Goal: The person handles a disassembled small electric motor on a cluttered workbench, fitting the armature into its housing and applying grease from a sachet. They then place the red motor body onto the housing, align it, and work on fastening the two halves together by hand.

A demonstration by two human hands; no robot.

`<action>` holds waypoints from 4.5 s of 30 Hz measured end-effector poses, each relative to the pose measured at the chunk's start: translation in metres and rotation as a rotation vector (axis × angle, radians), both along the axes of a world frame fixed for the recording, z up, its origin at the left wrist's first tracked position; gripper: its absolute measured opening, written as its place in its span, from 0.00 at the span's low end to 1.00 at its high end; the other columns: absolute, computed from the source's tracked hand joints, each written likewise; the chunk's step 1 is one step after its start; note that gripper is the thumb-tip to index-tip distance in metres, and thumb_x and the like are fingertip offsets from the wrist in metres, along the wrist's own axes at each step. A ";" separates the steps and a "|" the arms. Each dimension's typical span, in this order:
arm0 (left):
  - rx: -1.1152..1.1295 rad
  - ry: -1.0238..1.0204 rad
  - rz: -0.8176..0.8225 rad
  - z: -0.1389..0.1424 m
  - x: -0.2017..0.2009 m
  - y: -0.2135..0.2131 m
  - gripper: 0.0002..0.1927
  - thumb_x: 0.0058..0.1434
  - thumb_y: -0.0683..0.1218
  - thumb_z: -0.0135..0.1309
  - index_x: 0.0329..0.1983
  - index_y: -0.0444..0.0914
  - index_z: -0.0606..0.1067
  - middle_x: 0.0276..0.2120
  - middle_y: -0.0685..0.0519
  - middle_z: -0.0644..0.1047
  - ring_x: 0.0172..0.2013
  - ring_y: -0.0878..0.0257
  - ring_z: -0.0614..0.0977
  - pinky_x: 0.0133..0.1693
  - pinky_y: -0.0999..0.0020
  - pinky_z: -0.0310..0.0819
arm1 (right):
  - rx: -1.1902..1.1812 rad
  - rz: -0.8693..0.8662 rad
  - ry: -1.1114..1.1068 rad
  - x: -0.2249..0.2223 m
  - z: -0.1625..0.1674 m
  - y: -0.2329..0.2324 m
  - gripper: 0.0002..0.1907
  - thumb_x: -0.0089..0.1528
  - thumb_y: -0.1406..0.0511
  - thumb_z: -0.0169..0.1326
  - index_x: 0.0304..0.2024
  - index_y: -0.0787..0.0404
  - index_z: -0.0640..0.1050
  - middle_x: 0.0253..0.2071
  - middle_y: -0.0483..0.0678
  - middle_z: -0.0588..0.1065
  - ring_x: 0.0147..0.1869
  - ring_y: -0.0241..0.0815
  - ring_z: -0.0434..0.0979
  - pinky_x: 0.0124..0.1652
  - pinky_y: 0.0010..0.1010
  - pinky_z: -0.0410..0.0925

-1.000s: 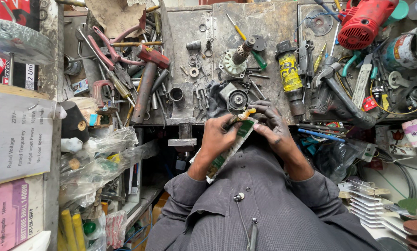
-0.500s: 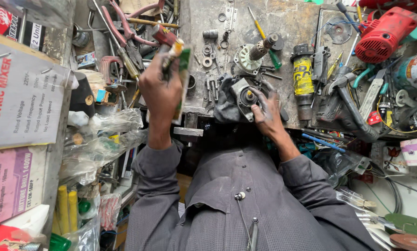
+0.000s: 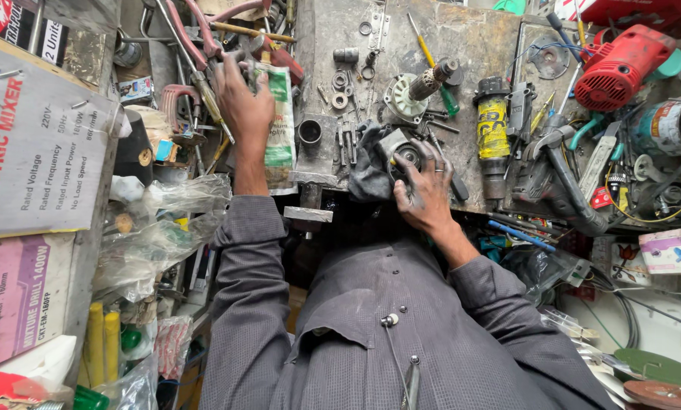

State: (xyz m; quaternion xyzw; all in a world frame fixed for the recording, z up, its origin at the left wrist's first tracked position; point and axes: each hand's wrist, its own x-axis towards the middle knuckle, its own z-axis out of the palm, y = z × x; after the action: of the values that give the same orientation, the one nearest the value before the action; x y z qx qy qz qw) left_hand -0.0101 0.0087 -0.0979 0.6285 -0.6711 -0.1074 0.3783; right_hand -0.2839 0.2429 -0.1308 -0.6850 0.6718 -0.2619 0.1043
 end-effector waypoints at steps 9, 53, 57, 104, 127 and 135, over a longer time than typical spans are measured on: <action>-0.010 0.144 0.036 -0.001 -0.002 0.035 0.31 0.54 0.42 0.71 0.59 0.39 0.71 0.55 0.43 0.70 0.59 0.43 0.72 0.61 0.50 0.64 | 0.052 -0.008 -0.030 -0.019 -0.005 0.013 0.19 0.59 0.61 0.52 0.53 0.54 0.79 0.71 0.57 0.61 0.77 0.61 0.54 0.72 0.55 0.44; 0.114 0.119 -0.150 -0.008 -0.016 0.143 0.24 0.55 0.46 0.69 0.52 0.37 0.75 0.52 0.44 0.71 0.55 0.46 0.73 0.57 0.53 0.67 | 0.027 0.406 0.370 -0.079 0.035 -0.036 0.33 0.53 0.64 0.54 0.64 0.46 0.76 0.72 0.52 0.61 0.76 0.53 0.56 0.70 0.49 0.53; 0.113 0.123 -0.166 -0.007 -0.016 0.143 0.24 0.55 0.46 0.69 0.53 0.37 0.75 0.52 0.44 0.71 0.56 0.45 0.73 0.57 0.53 0.67 | 0.031 0.388 0.391 -0.080 0.035 -0.036 0.32 0.55 0.64 0.54 0.63 0.45 0.76 0.71 0.51 0.63 0.76 0.52 0.57 0.69 0.48 0.54; 0.144 0.171 -0.180 -0.005 -0.013 0.142 0.23 0.54 0.46 0.69 0.52 0.37 0.75 0.50 0.43 0.72 0.53 0.45 0.74 0.55 0.53 0.68 | 0.109 -0.099 -0.072 -0.021 -0.008 -0.005 0.27 0.67 0.58 0.47 0.66 0.63 0.74 0.72 0.62 0.58 0.77 0.61 0.54 0.72 0.56 0.45; 0.140 0.162 -0.200 -0.001 -0.014 0.142 0.23 0.55 0.45 0.69 0.52 0.37 0.75 0.49 0.44 0.71 0.53 0.45 0.74 0.55 0.52 0.68 | -0.036 -0.035 0.160 -0.025 0.002 0.031 0.20 0.65 0.57 0.55 0.60 0.50 0.77 0.73 0.55 0.61 0.79 0.56 0.54 0.73 0.52 0.45; 0.152 0.143 -0.201 -0.003 -0.014 0.141 0.23 0.55 0.45 0.69 0.52 0.36 0.75 0.49 0.44 0.71 0.53 0.45 0.74 0.55 0.52 0.68 | -0.036 -0.019 0.291 -0.031 -0.003 0.045 0.24 0.65 0.54 0.56 0.63 0.49 0.78 0.71 0.53 0.62 0.77 0.54 0.55 0.72 0.51 0.47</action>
State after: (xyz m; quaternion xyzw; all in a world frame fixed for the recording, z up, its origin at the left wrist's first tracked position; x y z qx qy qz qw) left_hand -0.0245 0.1495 -0.1012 0.5756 -0.6919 -0.2399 0.3639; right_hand -0.3144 0.2880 -0.1340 -0.7112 0.6814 -0.1728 -0.0090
